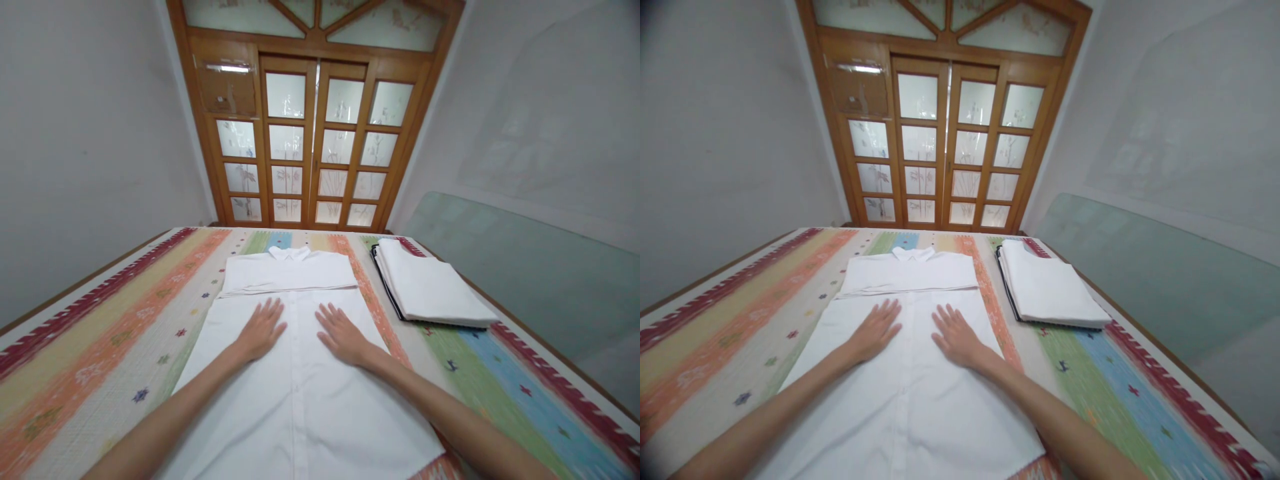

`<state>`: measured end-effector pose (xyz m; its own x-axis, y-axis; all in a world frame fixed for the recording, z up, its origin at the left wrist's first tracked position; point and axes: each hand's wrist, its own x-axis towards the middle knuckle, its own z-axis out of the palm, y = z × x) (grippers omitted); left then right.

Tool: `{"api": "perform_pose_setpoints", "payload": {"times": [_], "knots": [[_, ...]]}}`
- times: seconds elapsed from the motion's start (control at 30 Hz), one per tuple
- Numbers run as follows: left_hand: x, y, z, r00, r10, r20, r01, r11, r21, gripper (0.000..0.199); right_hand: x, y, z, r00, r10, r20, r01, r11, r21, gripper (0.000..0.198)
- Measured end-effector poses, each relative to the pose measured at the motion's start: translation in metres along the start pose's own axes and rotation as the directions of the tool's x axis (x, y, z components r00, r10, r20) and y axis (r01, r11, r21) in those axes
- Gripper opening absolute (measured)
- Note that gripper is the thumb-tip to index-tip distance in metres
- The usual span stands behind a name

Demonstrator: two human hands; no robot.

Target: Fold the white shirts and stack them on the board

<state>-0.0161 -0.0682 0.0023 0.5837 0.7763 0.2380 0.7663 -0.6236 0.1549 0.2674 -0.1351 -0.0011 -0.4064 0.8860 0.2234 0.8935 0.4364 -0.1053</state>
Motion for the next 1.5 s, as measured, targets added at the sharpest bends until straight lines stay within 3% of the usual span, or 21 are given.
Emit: {"api": "perform_pose_setpoints", "payload": {"times": [0.03, 0.1, 0.2, 0.3, 0.4, 0.43, 0.5, 0.57, 0.6, 0.67, 0.77, 0.87, 1.0, 1.1, 1.2, 1.27, 1.33, 1.43, 1.5], "knots": [[-0.007, 0.011, 0.003, 0.998, 0.062, 0.024, -0.061, 0.998, -0.019, 0.057, -0.009, -0.006, 0.002, 0.999, -0.037, 0.005, 0.037, 0.999, 0.021, 0.059], [-0.021, 0.017, 0.003, 0.996, 0.071, 0.045, -0.070, 0.997, -0.025, 0.059, -0.025, -0.007, 0.001, 1.000, -0.007, 0.006, 0.007, 1.000, 0.031, 0.062], [-0.039, -0.009, -0.012, 0.993, -0.102, 0.050, 0.101, 0.995, 0.024, 0.060, -0.046, 0.017, -0.006, 0.983, 0.185, 0.010, -0.185, 0.983, 0.001, 0.070], [-0.056, -0.039, -0.027, 0.954, -0.295, 0.054, 0.290, 0.953, 0.084, 0.063, -0.059, 0.039, -0.008, 0.948, 0.318, 0.000, -0.318, 0.947, -0.052, 0.074], [-0.071, -0.027, -0.028, 0.930, -0.360, 0.072, 0.352, 0.930, 0.110, 0.068, -0.058, 0.030, -0.004, 0.947, 0.319, -0.044, -0.322, 0.943, -0.088, 0.071], [-0.076, -0.012, -0.026, 0.941, -0.325, 0.089, 0.316, 0.943, 0.102, 0.070, -0.055, 0.019, -0.003, 0.957, 0.286, -0.042, -0.288, 0.954, -0.082, 0.071], [-0.084, 0.025, -0.022, 0.990, -0.087, 0.115, 0.084, 0.996, 0.033, 0.068, -0.048, -0.013, -0.005, 0.988, 0.153, 0.002, -0.153, 0.988, -0.031, 0.070], [-0.094, 0.060, -0.021, 0.973, 0.186, 0.136, -0.181, 0.982, -0.049, 0.068, -0.046, -0.047, -0.013, 0.996, -0.069, 0.049, 0.066, 0.995, 0.069, 0.067], [-0.099, 0.072, -0.022, 0.958, 0.255, 0.132, -0.248, 0.966, -0.070, 0.071, -0.047, -0.061, -0.019, 0.979, -0.194, 0.069, 0.184, 0.975, 0.128, 0.067], [-0.112, 0.081, -0.029, 0.937, 0.321, 0.138, -0.310, 0.946, -0.093, 0.078, -0.057, -0.079, -0.034, 0.916, -0.387, 0.102, 0.356, 0.905, 0.234, 0.078], [-0.132, 0.058, -0.039, 0.947, 0.286, 0.143, -0.279, 0.958, -0.070, 0.087, -0.078, -0.076, -0.051, 0.878, -0.454, 0.152, 0.398, 0.869, 0.295, 0.086], [-0.148, 0.016, -0.042, 0.986, 0.142, 0.085, -0.143, 0.990, 0.017, 0.085, -0.097, -0.050, -0.052, 0.923, -0.336, 0.186, 0.289, 0.927, 0.241, 0.086], [-0.154, -0.029, -0.037, 0.992, -0.130, -0.002, 0.129, 0.987, 0.096, 0.078, -0.108, -0.013, -0.033, 0.993, 0.022, 0.118, -0.032, 0.996, 0.082, 0.076], [-0.149, -0.045, -0.035, 0.954, -0.299, -0.014, 0.299, 0.952, 0.057, 0.078, -0.111, 0.002, -0.017, 0.973, 0.226, 0.046, -0.228, 0.973, 0.030, 0.074], [-0.137, -0.051, -0.043, 0.902, -0.428, -0.055, 0.420, 0.900, -0.115, 0.071, -0.109, 0.011, -0.010, 0.934, 0.356, -0.003, -0.351, 0.921, 0.168, 0.075], [-0.128, -0.054, -0.053, 0.852, -0.518, -0.072, 0.475, 0.824, -0.309, 0.066, -0.105, 0.016, -0.014, 0.879, 0.475, -0.044, -0.426, 0.823, 0.376, 0.069], [-0.121, -0.056, -0.065, 0.791, -0.610, -0.051, 0.500, 0.692, -0.521, 0.064, -0.100, 0.022, -0.025, 0.795, 0.605, -0.050, -0.451, 0.643, 0.618, 0.062], [-0.117, -0.058, -0.080, 0.700, -0.713, 0.038, 0.511, 0.464, -0.724, 0.064, -0.098, 0.028, -0.046, 0.684, 0.724, 0.088, -0.458, 0.333, 0.824, 0.057], [-0.118, -0.058, -0.084, 0.667, -0.733, 0.131, 0.530, 0.345, -0.775, 0.068, -0.099, 0.030, -0.058, 0.655, 0.728, 0.203, -0.499, 0.215, 0.839, 0.059]]}}
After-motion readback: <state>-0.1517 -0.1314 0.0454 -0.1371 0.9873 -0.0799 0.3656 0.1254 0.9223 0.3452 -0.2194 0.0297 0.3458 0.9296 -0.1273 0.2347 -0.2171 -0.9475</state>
